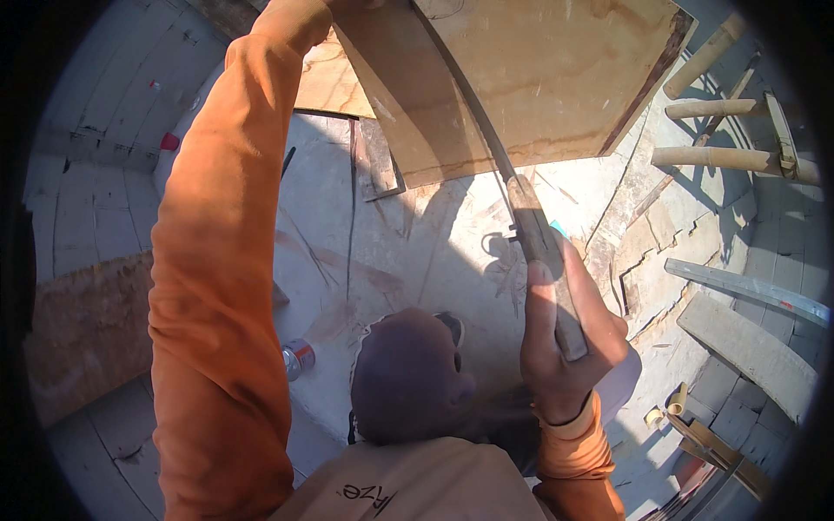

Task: The person holds a piece of plywood upright and uses a hand saw to cut along a marked line.

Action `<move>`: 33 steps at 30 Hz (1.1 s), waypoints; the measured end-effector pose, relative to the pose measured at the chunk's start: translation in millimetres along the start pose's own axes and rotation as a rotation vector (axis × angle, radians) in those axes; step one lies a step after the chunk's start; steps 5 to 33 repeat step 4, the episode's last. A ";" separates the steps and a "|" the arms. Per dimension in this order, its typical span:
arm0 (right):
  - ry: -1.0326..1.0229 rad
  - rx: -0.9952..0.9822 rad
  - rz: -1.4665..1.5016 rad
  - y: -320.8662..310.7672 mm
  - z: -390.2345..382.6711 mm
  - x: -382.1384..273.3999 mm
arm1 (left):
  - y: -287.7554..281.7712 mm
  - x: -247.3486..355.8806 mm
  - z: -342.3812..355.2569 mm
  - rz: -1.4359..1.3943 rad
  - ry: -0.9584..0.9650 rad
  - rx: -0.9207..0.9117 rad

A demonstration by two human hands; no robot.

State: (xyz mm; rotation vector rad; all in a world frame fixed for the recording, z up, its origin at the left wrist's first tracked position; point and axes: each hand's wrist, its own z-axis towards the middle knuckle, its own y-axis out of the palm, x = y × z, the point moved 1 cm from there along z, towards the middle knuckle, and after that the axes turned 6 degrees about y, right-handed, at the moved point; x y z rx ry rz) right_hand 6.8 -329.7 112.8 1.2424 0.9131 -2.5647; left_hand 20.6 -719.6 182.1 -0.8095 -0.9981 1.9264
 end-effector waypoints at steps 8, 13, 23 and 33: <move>-0.014 -0.006 -0.047 17.1 10.7 -6.8 | 2.4 2.6 2.8 0.012 -0.021 0.017; -0.014 -0.006 -0.047 17.1 10.7 -6.8 | 2.4 2.6 2.8 0.012 -0.021 0.017; -0.014 -0.006 -0.047 17.1 10.7 -6.8 | 2.4 2.6 2.8 0.012 -0.021 0.017; -0.014 -0.006 -0.047 17.1 10.7 -6.8 | 2.4 2.6 2.8 0.012 -0.021 0.017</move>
